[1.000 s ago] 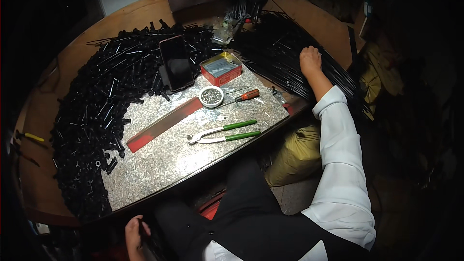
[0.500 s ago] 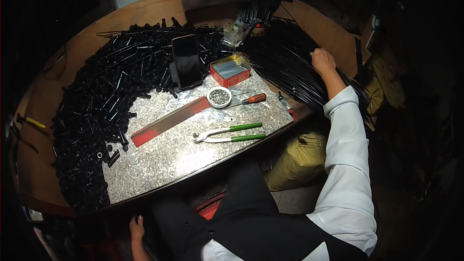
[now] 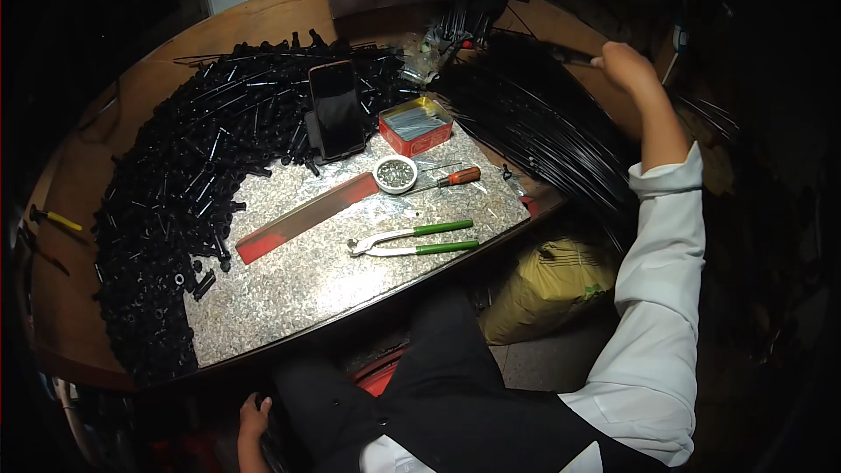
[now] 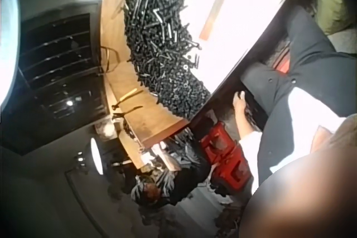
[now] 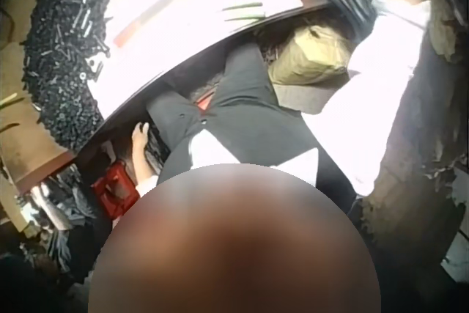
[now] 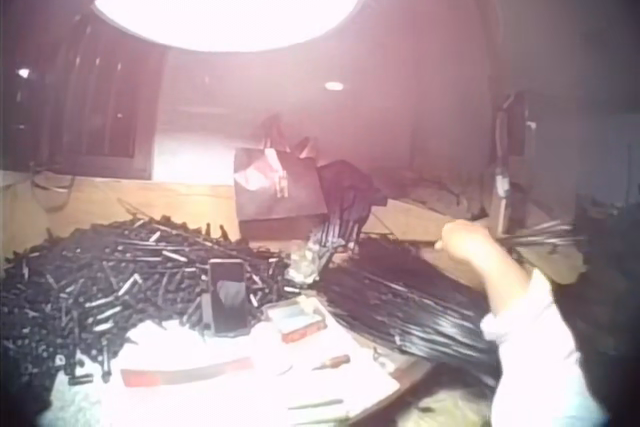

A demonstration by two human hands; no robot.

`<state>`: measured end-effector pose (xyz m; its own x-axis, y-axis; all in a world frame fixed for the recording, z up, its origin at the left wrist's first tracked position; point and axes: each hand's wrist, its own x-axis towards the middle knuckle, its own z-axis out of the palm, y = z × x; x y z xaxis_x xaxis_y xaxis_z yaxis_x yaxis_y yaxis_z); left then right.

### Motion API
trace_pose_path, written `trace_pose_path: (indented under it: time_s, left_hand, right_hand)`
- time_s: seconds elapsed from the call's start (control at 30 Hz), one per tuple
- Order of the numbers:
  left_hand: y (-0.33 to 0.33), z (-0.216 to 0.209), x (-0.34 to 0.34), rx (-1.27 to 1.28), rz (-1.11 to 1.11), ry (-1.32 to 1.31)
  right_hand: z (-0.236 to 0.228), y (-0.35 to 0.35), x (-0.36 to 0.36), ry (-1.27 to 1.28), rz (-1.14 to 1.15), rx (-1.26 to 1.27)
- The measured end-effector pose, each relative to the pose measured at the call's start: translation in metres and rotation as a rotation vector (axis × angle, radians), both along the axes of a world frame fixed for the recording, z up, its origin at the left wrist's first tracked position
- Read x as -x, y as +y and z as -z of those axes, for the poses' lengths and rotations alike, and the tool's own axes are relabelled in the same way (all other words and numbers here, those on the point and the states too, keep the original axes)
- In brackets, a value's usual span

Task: Assembling electrical wires into a plastic connector housing using pliers and a hammer.

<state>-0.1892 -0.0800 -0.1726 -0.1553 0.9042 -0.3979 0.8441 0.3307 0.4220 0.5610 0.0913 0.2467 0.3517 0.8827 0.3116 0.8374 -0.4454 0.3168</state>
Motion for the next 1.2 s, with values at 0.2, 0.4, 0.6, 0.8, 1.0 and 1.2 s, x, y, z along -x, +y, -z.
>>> trace_pose_path:
  time_s: [0.2, 0.4, 0.6, 0.8, 1.0, 1.2]
  left_hand:
    - [0.012, -0.015, -0.01, -0.039, 0.07, -0.005]
    - [0.024, -0.081, -0.058, -0.131, 0.205, -0.042]
    - [0.031, -0.17, -0.124, -0.441, 0.386, -0.213]
    - [0.056, -0.235, -0.16, -1.079, 0.469, -0.149]
    - [0.106, -0.276, -0.197, -1.265, 0.308, -0.009]
    - [0.137, -0.284, -0.213, -1.302, 0.031, -0.77]
  right_hand:
    - [-0.011, 0.0, -0.045, 0.391, -0.091, -0.232]
    - [-0.004, 0.012, 0.033, 1.016, -0.227, -0.358]
    - [0.007, 0.028, 0.121, 1.241, -0.492, -0.278]
    - [0.039, 0.03, 0.209, 1.499, -0.782, -0.159]
    - [0.066, -0.004, 0.308, 1.627, -0.967, 0.069]
    - [0.079, -0.039, 0.362, 1.578, -1.014, 0.429]
